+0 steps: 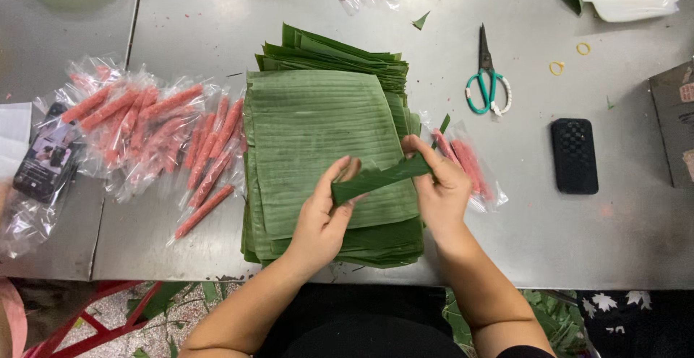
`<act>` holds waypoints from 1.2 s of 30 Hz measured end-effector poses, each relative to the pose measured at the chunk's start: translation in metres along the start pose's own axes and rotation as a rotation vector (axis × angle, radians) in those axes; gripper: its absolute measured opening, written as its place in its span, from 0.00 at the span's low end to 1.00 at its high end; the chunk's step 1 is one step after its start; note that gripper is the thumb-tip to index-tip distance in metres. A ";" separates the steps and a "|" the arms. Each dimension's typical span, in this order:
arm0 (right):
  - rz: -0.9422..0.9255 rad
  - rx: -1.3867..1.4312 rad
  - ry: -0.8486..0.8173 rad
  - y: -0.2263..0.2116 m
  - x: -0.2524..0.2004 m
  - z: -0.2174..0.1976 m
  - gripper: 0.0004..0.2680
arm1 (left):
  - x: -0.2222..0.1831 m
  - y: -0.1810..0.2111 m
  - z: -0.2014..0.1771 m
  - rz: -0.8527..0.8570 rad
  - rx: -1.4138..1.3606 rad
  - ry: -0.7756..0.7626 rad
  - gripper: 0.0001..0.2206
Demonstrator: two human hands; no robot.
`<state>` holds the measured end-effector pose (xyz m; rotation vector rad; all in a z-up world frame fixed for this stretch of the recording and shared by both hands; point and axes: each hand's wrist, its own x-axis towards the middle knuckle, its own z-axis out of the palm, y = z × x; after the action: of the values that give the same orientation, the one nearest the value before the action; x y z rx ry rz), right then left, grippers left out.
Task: The person wraps cylindrical food items in banana leaves by hand, rolling each item inside a leaf and folding the ends to secure it.
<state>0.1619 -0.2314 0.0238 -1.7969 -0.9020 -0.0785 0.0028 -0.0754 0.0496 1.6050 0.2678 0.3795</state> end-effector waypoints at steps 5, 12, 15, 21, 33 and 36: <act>0.187 0.438 -0.124 -0.020 -0.015 0.002 0.28 | -0.004 -0.010 0.010 0.020 -0.192 0.037 0.29; 0.396 1.104 0.023 0.008 -0.044 0.005 0.16 | 0.001 -0.018 0.016 -0.115 -0.388 -0.104 0.24; 0.317 0.910 -0.021 0.019 -0.045 -0.004 0.15 | -0.004 -0.017 0.019 -0.141 -0.364 -0.176 0.23; 0.384 0.580 -0.105 0.052 -0.034 -0.087 0.11 | 0.011 -0.008 0.020 0.207 0.416 -0.296 0.29; 0.927 -1.025 0.680 0.245 0.020 -0.400 0.23 | 0.004 -0.033 -0.001 0.411 1.095 -0.115 0.23; 0.892 -1.149 0.402 0.253 0.017 -0.408 0.18 | 0.001 -0.014 -0.016 0.403 0.918 0.047 0.24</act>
<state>0.4725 -0.5969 0.0073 -2.9209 0.4324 -0.4259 -0.0019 -0.0597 0.0362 2.5703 0.1532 0.6600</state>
